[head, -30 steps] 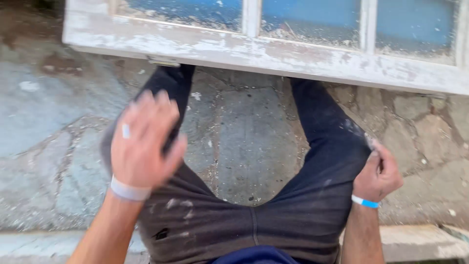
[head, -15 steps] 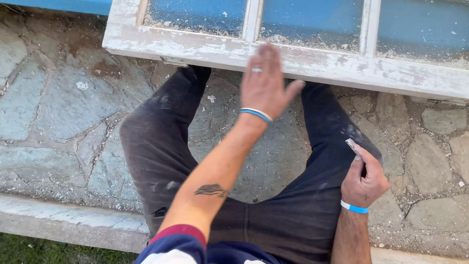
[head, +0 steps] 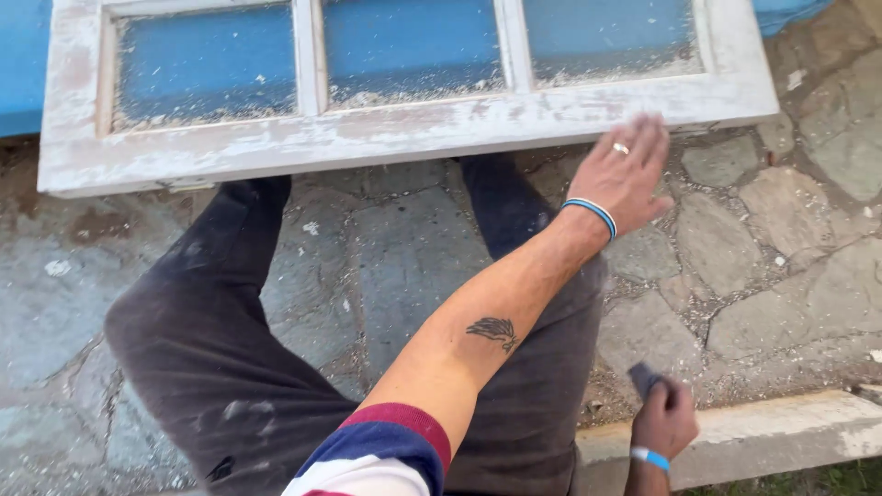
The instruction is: Sanding the wooden surface of a window frame using a piece of sandpaper.
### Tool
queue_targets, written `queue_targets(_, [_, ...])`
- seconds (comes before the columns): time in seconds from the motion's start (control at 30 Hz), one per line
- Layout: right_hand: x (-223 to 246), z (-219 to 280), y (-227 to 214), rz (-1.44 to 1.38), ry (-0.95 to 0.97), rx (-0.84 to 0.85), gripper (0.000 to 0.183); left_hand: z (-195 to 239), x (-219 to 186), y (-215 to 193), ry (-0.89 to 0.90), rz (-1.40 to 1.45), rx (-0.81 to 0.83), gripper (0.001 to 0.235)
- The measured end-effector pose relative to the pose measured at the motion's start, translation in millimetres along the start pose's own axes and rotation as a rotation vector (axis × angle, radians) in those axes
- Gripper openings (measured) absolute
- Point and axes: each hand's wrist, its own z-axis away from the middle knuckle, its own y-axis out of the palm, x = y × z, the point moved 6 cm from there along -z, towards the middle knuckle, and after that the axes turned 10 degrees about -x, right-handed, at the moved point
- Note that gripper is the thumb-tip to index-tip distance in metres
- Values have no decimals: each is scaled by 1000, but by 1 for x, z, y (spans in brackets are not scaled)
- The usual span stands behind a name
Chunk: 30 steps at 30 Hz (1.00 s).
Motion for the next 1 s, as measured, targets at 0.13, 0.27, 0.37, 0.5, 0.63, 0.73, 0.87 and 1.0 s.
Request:
queue_targets(0.13, [-65, 17, -13, 313, -121, 164, 22, 20, 5, -19, 153, 71, 71, 84])
queue_targets(0.27, [-82, 23, -3, 527, -118, 323, 21, 93, 116, -44, -389, -72, -124, 93])
queue_targets(0.37, [-86, 25, 3, 680, -159, 326, 17, 137, 152, -61, -638, -204, -121, 96])
queue_targets(0.5, [-87, 24, 6, 750, -195, 349, 23, 106, 124, -38, -643, -202, 179, 97])
queue_targets(0.63, [-87, 21, 6, 729, -171, 366, 20, 44, 64, -10, -514, -196, 133, 100])
queue_targets(0.73, [-76, 23, 2, 671, -197, 297, 20, 6, 29, 8, -424, -185, 130, 102])
queue_targets(0.87, [-85, 22, 4, 681, -205, 285, 20, -42, -17, 28, -278, -167, 104, 91])
queue_targets(1.0, [-75, 21, 1, 647, -180, 287, 22, -82, -59, 40, -171, -184, 110, 63])
